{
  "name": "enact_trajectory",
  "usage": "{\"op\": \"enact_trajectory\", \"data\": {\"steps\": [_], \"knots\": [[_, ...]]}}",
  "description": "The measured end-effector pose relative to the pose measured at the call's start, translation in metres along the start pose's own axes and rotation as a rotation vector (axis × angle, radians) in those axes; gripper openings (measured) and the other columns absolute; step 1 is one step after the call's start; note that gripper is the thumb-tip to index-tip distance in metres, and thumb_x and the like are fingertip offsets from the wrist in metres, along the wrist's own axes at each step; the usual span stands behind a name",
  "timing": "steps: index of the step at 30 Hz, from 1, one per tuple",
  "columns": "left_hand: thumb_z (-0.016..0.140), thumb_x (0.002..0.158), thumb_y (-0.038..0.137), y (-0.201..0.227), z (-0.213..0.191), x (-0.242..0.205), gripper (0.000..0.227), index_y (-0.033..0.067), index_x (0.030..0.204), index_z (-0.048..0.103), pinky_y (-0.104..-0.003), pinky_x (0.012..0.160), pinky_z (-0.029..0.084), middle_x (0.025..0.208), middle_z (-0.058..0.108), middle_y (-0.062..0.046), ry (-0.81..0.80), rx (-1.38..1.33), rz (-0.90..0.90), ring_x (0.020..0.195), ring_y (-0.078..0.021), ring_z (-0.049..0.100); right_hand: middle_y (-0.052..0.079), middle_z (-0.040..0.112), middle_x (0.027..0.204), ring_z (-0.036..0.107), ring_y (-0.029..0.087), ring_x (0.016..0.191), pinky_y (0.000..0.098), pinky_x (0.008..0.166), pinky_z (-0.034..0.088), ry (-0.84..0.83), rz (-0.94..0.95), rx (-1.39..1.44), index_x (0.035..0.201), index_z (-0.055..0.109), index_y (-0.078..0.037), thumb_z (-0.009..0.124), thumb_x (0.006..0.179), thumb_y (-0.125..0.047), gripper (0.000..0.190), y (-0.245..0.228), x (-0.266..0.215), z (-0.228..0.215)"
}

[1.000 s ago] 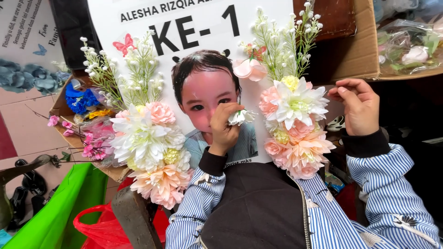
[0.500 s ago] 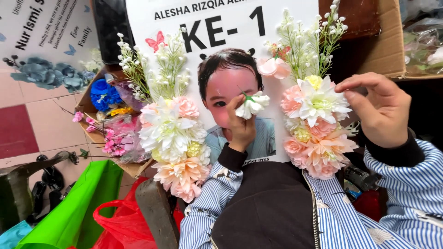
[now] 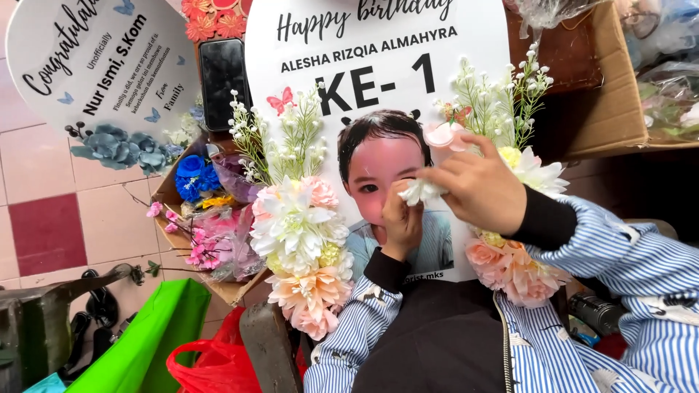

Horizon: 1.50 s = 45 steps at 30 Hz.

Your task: Arranging and adjusting the positions of artificial flowers on a custom birthday board.

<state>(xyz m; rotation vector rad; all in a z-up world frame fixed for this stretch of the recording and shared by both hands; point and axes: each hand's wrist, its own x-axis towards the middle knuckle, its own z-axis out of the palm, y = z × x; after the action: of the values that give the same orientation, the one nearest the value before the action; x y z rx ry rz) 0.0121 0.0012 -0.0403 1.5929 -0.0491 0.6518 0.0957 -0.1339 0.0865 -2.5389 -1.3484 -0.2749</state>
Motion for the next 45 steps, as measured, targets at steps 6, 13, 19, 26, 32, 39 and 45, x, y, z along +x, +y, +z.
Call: {"op": "enact_trajectory", "data": {"steps": [6,13,19,26,32,39,45], "knots": [[0.055,0.106,0.017,0.011,0.000,0.005,0.016,0.0073,0.108,0.067,-0.033,0.078,0.052,0.089,0.072,-0.002,-0.008,0.012,-0.036,0.080,-0.0192,0.064,0.026,0.071,0.104,0.070,0.043,0.099,0.0525,0.096,0.050,0.209,0.174,0.349,0.129,0.064,0.004,0.080,0.091,-0.015,0.045,0.066,0.036,-0.014],[0.058,0.103,0.010,0.011,0.000,0.008,0.011,0.0084,0.104,0.069,-0.029,0.073,0.054,0.085,0.072,0.002,-0.017,0.069,0.010,0.076,-0.0179,0.064,0.017,0.065,0.129,0.061,0.039,0.120,0.0531,0.100,0.041,-0.126,0.232,0.092,0.144,0.060,-0.011,0.079,0.088,-0.044,0.067,0.064,0.020,-0.005],[0.059,0.101,0.006,0.013,-0.001,0.008,0.009,0.0076,0.103,0.068,-0.030,0.072,0.055,0.083,0.072,0.000,-0.044,0.110,0.030,0.076,-0.0192,0.063,0.001,0.063,0.124,0.066,0.028,0.109,0.0444,0.093,0.049,-0.281,0.184,-0.102,0.127,0.062,-0.023,0.082,0.079,-0.035,0.054,0.062,-0.002,0.037],[0.059,0.100,0.006,0.013,0.000,0.008,0.010,0.0074,0.105,0.068,-0.031,0.072,0.055,0.083,0.072,0.000,-0.040,0.099,0.029,0.075,-0.0197,0.063,0.005,0.058,0.133,0.067,0.035,0.109,0.0452,0.085,0.060,-0.454,0.312,-0.043,0.135,0.059,-0.020,0.079,0.075,-0.018,0.063,0.068,0.006,0.028],[0.058,0.102,0.008,0.013,0.001,0.006,0.011,0.0066,0.110,0.066,-0.032,0.073,0.055,0.084,0.073,-0.002,-0.021,0.081,-0.010,0.075,-0.0187,0.065,0.017,0.072,0.118,0.069,0.043,0.109,0.0501,0.087,0.055,-0.240,0.538,0.523,0.134,0.065,-0.012,0.066,0.086,-0.007,0.048,0.067,0.010,0.005],[0.057,0.104,0.012,0.005,0.001,0.000,0.018,0.0066,0.121,0.061,-0.031,0.075,0.053,0.086,0.074,-0.002,-0.034,0.057,-0.056,0.076,-0.0178,0.064,0.006,0.072,0.095,0.068,0.013,0.085,0.0266,0.078,0.055,-0.127,0.740,1.162,0.138,0.059,-0.012,0.072,0.077,0.001,0.064,0.070,0.012,0.008],[0.054,0.106,0.015,-0.001,0.001,-0.005,0.022,0.0054,0.126,0.058,-0.031,0.076,0.053,0.087,0.074,-0.003,-0.041,0.022,-0.078,0.077,-0.0177,0.065,0.014,0.071,0.097,0.071,0.018,0.087,0.0295,0.070,0.058,-0.108,0.696,1.147,0.137,0.060,-0.007,0.075,0.074,0.007,0.065,0.072,0.005,0.017]]}}
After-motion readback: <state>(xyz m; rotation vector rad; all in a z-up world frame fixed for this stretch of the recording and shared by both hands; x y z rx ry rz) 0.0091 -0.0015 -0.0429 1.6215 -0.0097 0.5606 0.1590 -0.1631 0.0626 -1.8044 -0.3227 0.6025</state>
